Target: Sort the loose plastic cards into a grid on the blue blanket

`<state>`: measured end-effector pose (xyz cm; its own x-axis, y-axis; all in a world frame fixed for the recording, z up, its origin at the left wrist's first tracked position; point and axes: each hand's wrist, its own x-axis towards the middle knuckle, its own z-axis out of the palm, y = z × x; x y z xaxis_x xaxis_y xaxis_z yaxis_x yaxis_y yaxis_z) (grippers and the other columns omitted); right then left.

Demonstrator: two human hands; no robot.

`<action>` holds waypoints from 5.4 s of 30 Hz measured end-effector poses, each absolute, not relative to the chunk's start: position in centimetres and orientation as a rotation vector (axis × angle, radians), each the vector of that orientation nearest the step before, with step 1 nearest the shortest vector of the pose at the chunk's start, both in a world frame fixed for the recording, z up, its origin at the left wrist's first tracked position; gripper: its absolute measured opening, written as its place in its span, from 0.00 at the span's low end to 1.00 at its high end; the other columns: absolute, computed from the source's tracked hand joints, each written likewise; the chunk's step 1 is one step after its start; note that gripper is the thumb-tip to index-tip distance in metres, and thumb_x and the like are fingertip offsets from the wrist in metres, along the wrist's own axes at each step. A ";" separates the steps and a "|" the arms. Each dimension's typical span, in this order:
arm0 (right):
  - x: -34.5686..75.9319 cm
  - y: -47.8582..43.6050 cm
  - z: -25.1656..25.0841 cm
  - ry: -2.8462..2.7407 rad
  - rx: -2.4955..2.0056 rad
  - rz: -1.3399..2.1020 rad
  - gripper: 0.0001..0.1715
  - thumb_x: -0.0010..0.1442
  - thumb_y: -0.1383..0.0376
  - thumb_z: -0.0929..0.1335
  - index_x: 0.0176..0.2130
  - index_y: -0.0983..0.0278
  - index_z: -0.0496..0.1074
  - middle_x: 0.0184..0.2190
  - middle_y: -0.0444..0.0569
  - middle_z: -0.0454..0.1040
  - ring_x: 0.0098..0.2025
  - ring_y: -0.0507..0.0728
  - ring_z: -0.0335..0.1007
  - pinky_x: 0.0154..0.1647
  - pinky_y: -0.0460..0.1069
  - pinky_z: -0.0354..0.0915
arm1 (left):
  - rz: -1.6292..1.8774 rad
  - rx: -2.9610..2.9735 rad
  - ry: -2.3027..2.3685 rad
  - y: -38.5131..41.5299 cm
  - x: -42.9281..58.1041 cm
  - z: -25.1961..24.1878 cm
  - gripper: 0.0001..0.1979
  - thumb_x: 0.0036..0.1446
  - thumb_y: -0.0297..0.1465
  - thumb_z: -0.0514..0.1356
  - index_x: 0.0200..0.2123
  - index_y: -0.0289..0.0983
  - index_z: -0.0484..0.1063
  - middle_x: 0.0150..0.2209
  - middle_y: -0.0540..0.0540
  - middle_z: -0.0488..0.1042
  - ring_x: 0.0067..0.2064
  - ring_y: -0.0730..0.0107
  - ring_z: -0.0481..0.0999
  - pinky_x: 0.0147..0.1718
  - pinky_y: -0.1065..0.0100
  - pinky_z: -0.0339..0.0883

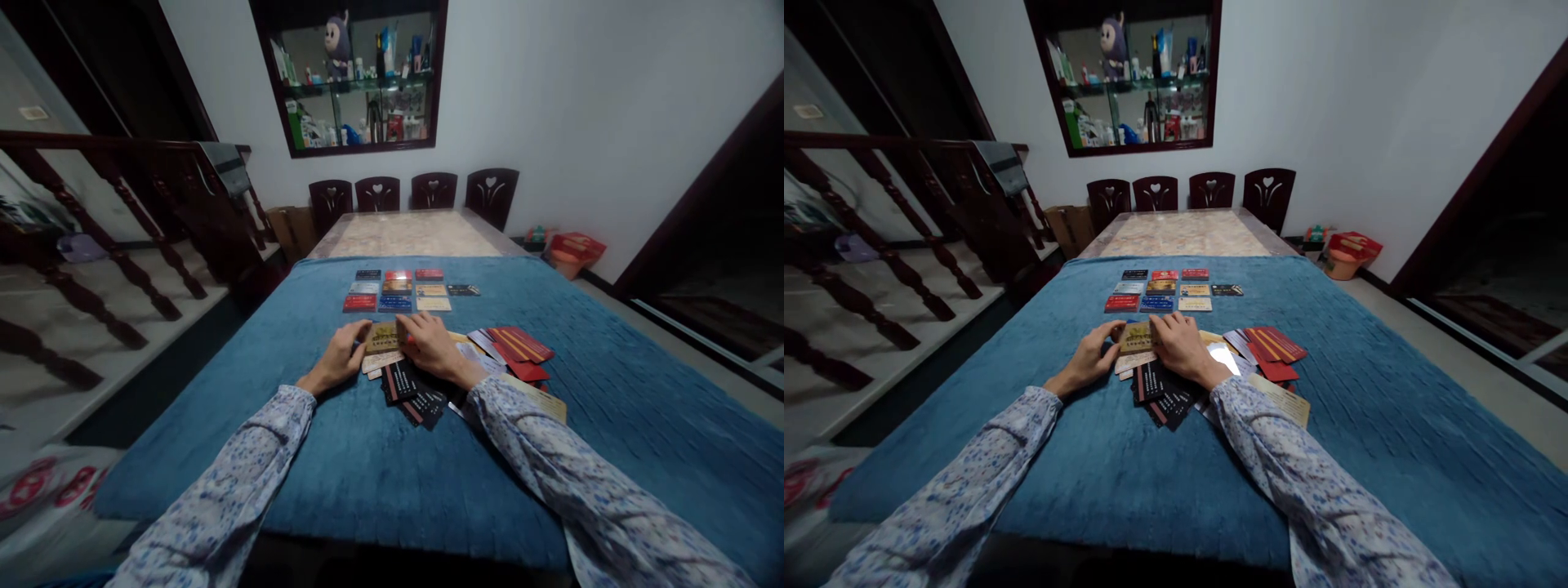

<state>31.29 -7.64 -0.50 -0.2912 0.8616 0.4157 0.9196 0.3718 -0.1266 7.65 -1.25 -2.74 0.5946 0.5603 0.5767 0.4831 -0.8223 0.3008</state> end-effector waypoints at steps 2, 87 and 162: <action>31.4 -7.6 -0.4 -2.233 -1.551 -0.187 0.34 0.62 0.66 0.70 0.65 0.69 0.65 0.56 0.63 0.75 0.58 0.67 0.64 0.51 0.57 0.60 | 1.027 2.704 0.870 -1.2 7.6 -2.7 0.22 0.60 0.23 0.57 0.58 0.33 0.67 0.49 0.38 0.78 0.49 0.60 0.78 0.52 0.57 0.72; 43.3 2.7 3.3 -2.384 -2.173 0.172 0.18 0.57 0.61 0.72 0.48 0.60 0.81 0.50 0.54 0.81 0.50 0.62 0.78 0.45 0.47 0.69 | -0.128 2.957 1.133 8.6 24.3 2.7 0.15 0.59 0.34 0.61 0.49 0.39 0.76 0.59 0.34 0.71 0.65 0.40 0.61 0.61 0.32 0.55; 34.9 -5.7 4.2 -2.353 -1.561 -0.225 0.17 0.69 0.65 0.62 0.41 0.62 0.80 0.41 0.54 0.80 0.48 0.61 0.66 0.44 0.53 0.53 | 0.644 3.014 1.029 -1.0 9.0 1.3 0.15 0.68 0.30 0.52 0.46 0.41 0.79 0.47 0.42 0.81 0.52 0.57 0.72 0.58 0.48 0.52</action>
<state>34.93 -5.69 4.18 -0.3595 0.8698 0.3380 0.9180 0.3946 -0.0391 8.98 -0.99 1.32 0.7216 0.5647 0.4004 0.6073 -0.7941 0.0254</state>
